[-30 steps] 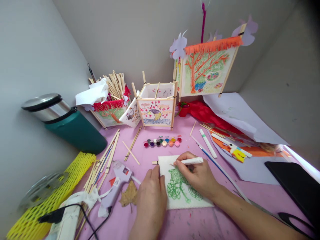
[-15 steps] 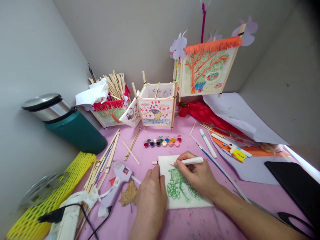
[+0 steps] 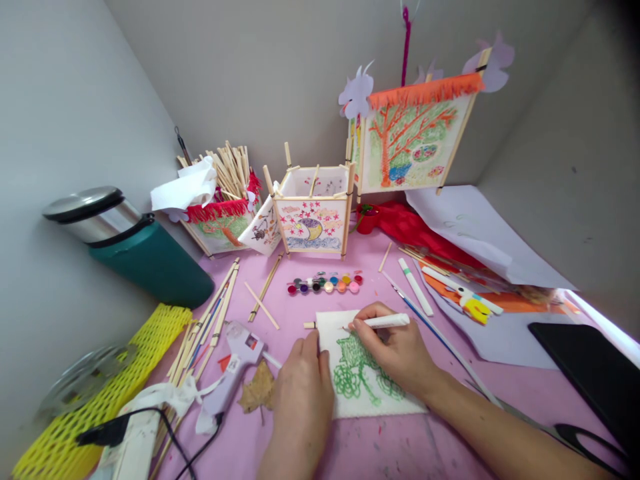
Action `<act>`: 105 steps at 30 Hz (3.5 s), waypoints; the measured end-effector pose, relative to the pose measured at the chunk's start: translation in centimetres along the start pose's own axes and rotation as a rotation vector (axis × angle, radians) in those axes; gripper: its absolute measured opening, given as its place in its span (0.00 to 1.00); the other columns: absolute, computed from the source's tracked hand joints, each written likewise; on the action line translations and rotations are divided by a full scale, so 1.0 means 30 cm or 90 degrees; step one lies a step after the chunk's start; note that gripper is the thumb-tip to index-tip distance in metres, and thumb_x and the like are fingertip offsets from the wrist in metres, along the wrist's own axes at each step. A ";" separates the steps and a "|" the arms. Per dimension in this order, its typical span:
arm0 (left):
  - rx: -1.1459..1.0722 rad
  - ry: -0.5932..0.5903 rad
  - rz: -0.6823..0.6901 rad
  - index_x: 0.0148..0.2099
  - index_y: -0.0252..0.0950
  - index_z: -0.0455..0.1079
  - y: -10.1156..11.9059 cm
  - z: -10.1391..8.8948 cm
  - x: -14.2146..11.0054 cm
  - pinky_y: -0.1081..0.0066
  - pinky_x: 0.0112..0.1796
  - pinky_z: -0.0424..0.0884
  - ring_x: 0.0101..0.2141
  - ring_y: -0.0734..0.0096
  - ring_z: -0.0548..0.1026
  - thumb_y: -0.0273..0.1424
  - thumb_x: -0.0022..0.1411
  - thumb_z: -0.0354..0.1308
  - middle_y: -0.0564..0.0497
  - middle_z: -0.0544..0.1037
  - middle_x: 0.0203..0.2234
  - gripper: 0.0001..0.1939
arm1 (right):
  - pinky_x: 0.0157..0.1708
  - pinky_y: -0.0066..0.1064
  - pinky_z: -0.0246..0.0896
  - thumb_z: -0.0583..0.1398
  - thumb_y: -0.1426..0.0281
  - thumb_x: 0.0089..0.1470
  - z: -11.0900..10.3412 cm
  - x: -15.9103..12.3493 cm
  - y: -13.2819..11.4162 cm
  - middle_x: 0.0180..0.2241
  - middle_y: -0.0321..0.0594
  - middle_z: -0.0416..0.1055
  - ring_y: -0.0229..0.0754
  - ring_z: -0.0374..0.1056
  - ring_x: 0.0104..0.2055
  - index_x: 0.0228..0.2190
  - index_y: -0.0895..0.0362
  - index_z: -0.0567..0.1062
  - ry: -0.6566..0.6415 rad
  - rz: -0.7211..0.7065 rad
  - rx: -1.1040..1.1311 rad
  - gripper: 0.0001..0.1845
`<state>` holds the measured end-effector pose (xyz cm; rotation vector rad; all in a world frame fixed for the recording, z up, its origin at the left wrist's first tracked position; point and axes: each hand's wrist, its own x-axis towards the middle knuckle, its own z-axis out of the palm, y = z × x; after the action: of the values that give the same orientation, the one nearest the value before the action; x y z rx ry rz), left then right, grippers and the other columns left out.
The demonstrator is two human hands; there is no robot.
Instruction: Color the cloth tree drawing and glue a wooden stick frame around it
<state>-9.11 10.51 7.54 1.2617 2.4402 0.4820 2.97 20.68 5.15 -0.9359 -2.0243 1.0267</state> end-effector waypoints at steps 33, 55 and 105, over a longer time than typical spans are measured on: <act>-0.043 0.069 0.022 0.50 0.36 0.66 -0.018 0.004 -0.003 0.68 0.39 0.65 0.38 0.63 0.73 0.28 0.61 0.47 0.46 0.75 0.38 0.16 | 0.22 0.24 0.53 0.57 0.61 0.55 0.002 0.015 0.020 0.21 0.34 0.68 0.33 0.58 0.22 0.27 0.57 0.70 0.119 0.085 0.192 0.12; -0.004 0.112 0.035 0.27 0.38 0.62 -0.014 0.024 -0.021 0.71 0.29 0.59 0.28 0.68 0.72 0.36 0.65 0.41 0.50 0.74 0.25 0.16 | 0.20 0.24 0.53 0.55 0.60 0.53 -0.014 0.027 0.006 0.18 0.34 0.70 0.36 0.61 0.19 0.23 0.56 0.68 0.118 0.121 0.123 0.14; 0.201 0.028 0.060 0.51 0.36 0.63 0.015 0.004 0.014 0.69 0.31 0.63 0.36 0.64 0.75 0.28 0.64 0.42 0.46 0.75 0.38 0.15 | 0.20 0.24 0.51 0.55 0.66 0.52 0.004 0.009 -0.005 0.19 0.31 0.68 0.34 0.59 0.19 0.26 0.55 0.70 -0.001 0.025 0.091 0.08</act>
<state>-8.96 11.11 7.56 1.5083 2.5758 0.1515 2.70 20.80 5.28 -0.9025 -1.9122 1.1773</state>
